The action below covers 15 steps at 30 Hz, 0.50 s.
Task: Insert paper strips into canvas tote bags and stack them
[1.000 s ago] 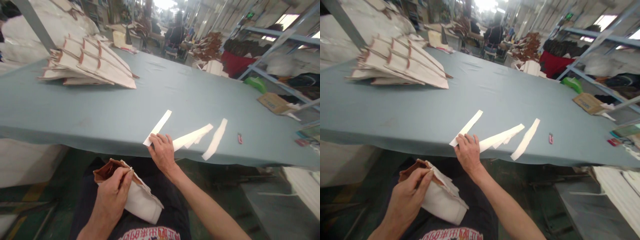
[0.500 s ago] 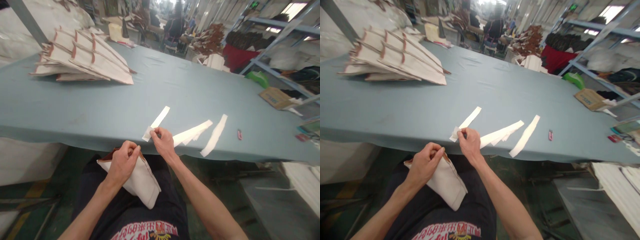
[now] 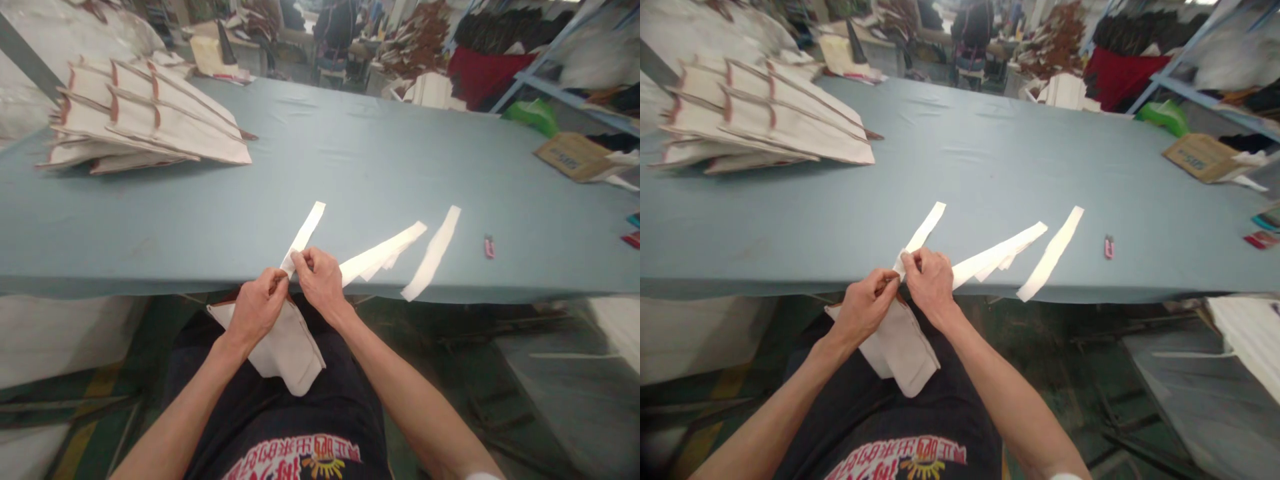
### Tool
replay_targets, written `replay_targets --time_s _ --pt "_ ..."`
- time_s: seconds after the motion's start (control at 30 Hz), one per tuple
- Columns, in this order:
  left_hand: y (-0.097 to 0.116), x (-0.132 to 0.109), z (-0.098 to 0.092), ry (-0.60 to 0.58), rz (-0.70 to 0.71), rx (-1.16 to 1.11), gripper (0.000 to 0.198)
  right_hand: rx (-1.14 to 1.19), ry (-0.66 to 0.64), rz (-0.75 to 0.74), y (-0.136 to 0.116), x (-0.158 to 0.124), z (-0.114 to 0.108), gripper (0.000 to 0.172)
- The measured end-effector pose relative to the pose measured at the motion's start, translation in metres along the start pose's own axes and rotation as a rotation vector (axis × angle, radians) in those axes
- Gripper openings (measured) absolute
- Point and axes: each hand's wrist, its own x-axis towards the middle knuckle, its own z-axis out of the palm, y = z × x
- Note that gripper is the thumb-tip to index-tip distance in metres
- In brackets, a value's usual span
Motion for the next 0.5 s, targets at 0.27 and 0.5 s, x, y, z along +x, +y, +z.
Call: replay_targets --time_s 0.27,0.5 --pt "-0.001 -0.003 -0.002 -0.069 0.058 0.265 0.038 -0.028 0.017 0.046 -0.001 0.012 -0.003 0.03" --pt "-0.009 -0.002 -0.002 -0.068 0.128 0.384 0.04 -0.077 0.186 0.047 0.01 0.11 -0.03 0.031"
